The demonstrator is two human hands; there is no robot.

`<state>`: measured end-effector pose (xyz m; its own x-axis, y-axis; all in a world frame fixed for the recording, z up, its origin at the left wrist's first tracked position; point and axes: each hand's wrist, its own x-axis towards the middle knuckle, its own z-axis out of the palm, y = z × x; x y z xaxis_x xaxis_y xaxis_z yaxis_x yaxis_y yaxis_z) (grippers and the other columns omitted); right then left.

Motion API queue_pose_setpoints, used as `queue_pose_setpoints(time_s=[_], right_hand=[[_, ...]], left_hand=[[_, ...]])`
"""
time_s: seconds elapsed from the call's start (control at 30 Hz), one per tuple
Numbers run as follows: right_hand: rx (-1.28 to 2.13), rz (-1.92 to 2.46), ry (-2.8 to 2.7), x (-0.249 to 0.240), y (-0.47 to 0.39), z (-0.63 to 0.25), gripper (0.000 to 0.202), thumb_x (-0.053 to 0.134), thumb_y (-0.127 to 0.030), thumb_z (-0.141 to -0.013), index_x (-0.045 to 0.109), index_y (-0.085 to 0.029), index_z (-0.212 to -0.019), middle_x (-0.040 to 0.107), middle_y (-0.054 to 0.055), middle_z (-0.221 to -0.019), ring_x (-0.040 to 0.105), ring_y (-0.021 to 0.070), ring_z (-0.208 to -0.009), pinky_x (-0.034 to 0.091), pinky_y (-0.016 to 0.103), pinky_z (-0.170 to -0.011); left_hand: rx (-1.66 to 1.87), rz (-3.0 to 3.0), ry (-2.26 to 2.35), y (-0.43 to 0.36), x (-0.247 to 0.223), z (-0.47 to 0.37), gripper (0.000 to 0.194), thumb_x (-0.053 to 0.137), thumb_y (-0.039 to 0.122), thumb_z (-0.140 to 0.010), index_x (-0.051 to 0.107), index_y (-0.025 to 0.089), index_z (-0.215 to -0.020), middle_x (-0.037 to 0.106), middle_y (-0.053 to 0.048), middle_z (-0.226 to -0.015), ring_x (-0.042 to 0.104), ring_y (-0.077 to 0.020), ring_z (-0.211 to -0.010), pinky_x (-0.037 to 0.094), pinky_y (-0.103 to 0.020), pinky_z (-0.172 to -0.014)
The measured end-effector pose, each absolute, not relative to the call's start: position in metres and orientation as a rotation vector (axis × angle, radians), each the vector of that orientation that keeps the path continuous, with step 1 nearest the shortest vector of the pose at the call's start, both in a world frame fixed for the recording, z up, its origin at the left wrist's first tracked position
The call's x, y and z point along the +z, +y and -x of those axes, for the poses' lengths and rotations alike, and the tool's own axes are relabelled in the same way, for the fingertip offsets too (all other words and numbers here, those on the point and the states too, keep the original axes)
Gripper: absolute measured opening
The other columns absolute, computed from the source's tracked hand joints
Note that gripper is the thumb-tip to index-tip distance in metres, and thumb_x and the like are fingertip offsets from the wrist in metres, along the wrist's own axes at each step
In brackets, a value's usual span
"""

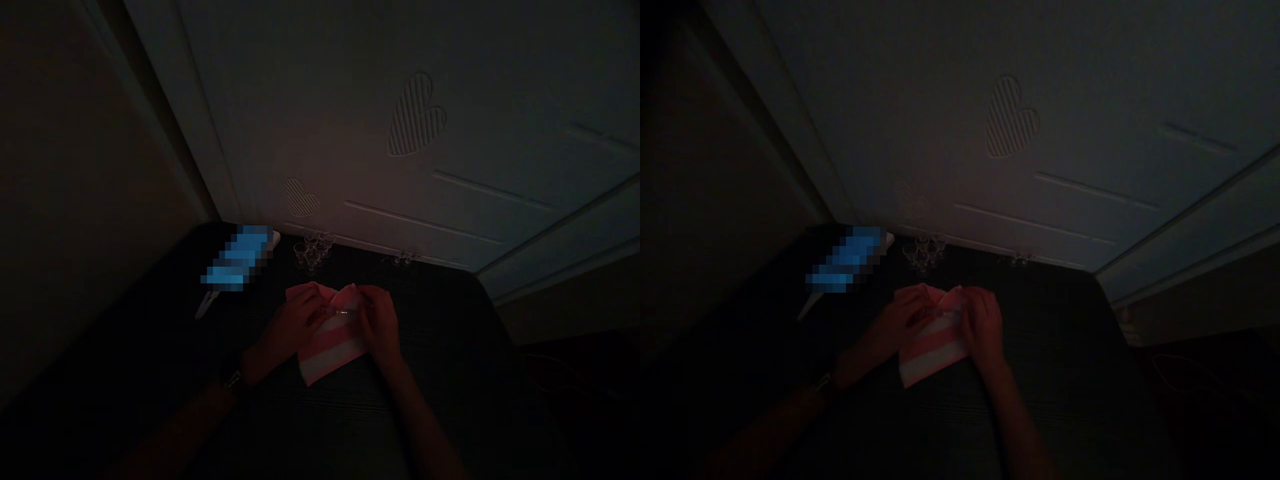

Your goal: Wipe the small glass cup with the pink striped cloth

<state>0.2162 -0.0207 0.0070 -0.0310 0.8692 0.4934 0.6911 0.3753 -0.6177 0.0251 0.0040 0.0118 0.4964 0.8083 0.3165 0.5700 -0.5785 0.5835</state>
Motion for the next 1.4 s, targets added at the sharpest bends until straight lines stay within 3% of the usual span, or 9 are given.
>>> queue_pose_setpoints(time_s=[0.3,0.47,0.7,0.9,1.17,1.4], right_hand=[[0.211,1.347,-2.142,0.012,-0.027,-0.204,0.027,0.054,-0.027,-0.081,0.055,-0.021,-0.107,0.053,0.007,-0.109,0.045,0.0224,-0.103,0.033,0.037,-0.087],[0.249,1.405,-2.167,0.01,-0.025,-0.202,0.021,0.051,-0.026,-0.083,0.054,-0.022,-0.104,0.057,0.006,-0.107,0.045,0.0221,-0.107,0.027,0.037,-0.088],[0.272,1.467,-1.991,0.001,-0.017,-0.211,0.019,0.05,-0.026,-0.083,0.054,-0.019,-0.1,0.063,0.005,-0.098,0.055,0.0184,-0.09,0.027,0.035,-0.086],[0.295,1.464,-1.922,-0.008,-0.012,-0.212,0.018,0.052,-0.033,-0.082,0.057,-0.02,-0.092,0.064,0.003,-0.086,0.056,0.0171,-0.081,0.031,0.034,-0.085],[0.324,1.559,-1.901,-0.007,-0.016,-0.213,0.026,0.052,-0.036,-0.08,0.057,-0.019,-0.099,0.064,0.004,-0.09,0.057,0.0176,-0.08,0.038,0.027,-0.073],[0.292,1.611,-1.89,-0.012,-0.044,-0.207,0.04,0.053,-0.035,-0.079,0.049,-0.02,-0.116,0.063,0.005,-0.1,0.057,0.0183,-0.086,0.038,0.028,-0.077]], left_hand=[[0.948,-2.262,1.067,0.004,0.014,-0.028,0.022,0.046,0.02,-0.084,0.052,0.02,-0.105,0.057,-0.004,-0.106,0.05,-0.0177,-0.104,0.04,-0.035,-0.093],[0.931,-2.268,1.033,0.001,0.01,-0.03,0.026,0.042,0.018,-0.085,0.049,0.021,-0.11,0.055,-0.004,-0.112,0.049,-0.0169,-0.106,0.039,-0.036,-0.095],[0.899,-2.257,1.217,0.015,-0.008,-0.025,0.035,0.049,0.025,-0.081,0.045,0.02,-0.116,0.049,-0.008,-0.118,0.044,-0.0231,-0.112,0.036,-0.043,-0.097],[0.954,-2.21,1.194,0.022,-0.018,-0.022,0.036,0.05,0.023,-0.081,0.043,0.022,-0.116,0.047,-0.007,-0.117,0.046,-0.0214,-0.109,0.039,-0.04,-0.094],[0.965,-2.267,1.227,0.024,-0.018,-0.022,0.035,0.048,0.024,-0.081,0.045,0.019,-0.116,0.048,-0.008,-0.114,0.05,-0.0215,-0.104,0.042,-0.04,-0.09],[0.958,-2.293,1.213,0.013,-0.021,-0.015,0.035,0.045,0.023,-0.082,0.044,0.02,-0.117,0.048,-0.008,-0.113,0.054,-0.0192,-0.097,0.045,-0.037,-0.086]])
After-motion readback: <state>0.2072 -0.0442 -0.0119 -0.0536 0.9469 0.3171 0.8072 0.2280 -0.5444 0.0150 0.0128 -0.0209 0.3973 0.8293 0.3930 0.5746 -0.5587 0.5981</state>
